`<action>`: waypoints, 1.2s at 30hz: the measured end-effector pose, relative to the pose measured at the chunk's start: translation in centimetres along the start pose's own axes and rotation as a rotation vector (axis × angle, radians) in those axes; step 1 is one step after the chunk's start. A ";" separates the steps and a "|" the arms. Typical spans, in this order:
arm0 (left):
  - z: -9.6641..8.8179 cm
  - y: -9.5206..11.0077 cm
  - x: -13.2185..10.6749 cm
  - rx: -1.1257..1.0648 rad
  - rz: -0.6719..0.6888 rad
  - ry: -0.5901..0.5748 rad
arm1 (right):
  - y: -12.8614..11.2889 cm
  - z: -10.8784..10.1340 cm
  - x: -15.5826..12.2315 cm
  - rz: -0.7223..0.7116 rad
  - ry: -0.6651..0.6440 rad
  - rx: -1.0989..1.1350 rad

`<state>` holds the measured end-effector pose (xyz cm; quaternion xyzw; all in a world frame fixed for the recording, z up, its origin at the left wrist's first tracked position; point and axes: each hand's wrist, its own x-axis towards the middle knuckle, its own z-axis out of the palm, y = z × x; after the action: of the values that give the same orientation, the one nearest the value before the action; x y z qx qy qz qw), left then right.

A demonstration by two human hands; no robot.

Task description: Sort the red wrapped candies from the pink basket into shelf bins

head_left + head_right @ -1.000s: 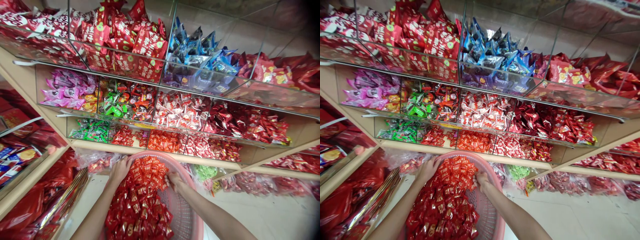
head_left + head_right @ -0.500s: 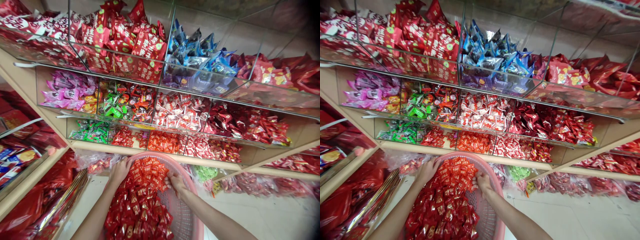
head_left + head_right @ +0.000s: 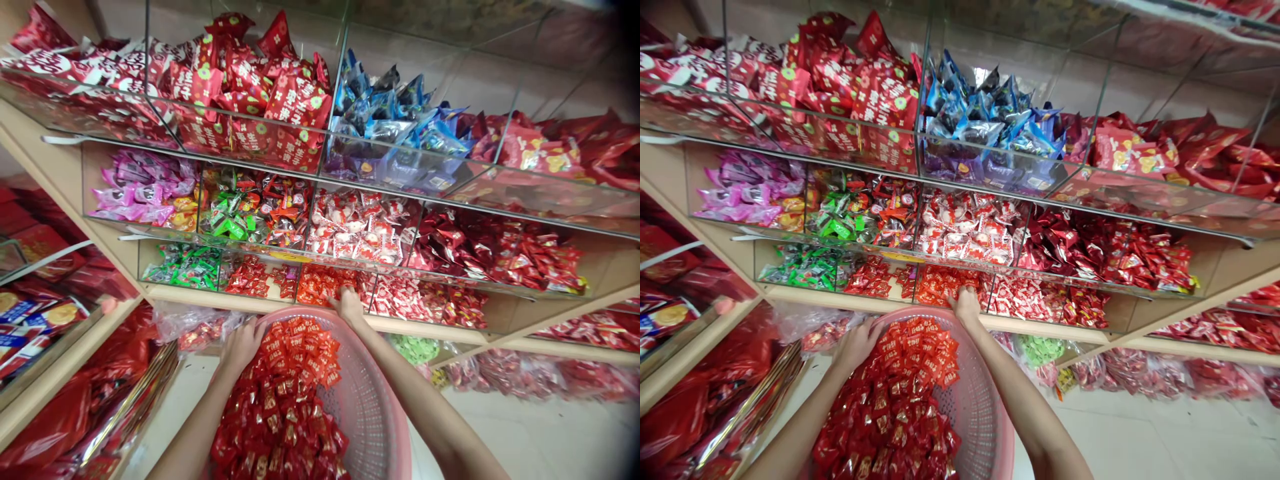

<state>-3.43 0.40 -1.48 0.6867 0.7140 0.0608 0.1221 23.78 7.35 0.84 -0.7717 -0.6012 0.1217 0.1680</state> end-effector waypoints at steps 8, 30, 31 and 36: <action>0.0 0.0 0.1 0.016 0.010 0.001 | -0.8 0.6 1.9 0.160 -0.136 -0.081; 0.5 -0.2 0.3 0.014 0.040 0.043 | -0.3 -3.0 -4.4 -0.487 0.024 -0.078; 0.6 -0.2 0.3 0.015 0.041 0.045 | -0.5 -3.0 -5.2 -0.550 0.027 -0.107; 0.5 -0.3 0.2 0.017 0.038 0.037 | -0.3 -2.5 -7.3 -0.700 -0.020 -0.234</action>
<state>-3.61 0.54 -2.04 0.7000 0.7035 0.0697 0.1016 22.66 0.02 3.18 -0.5322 -0.8402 -0.0053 0.1042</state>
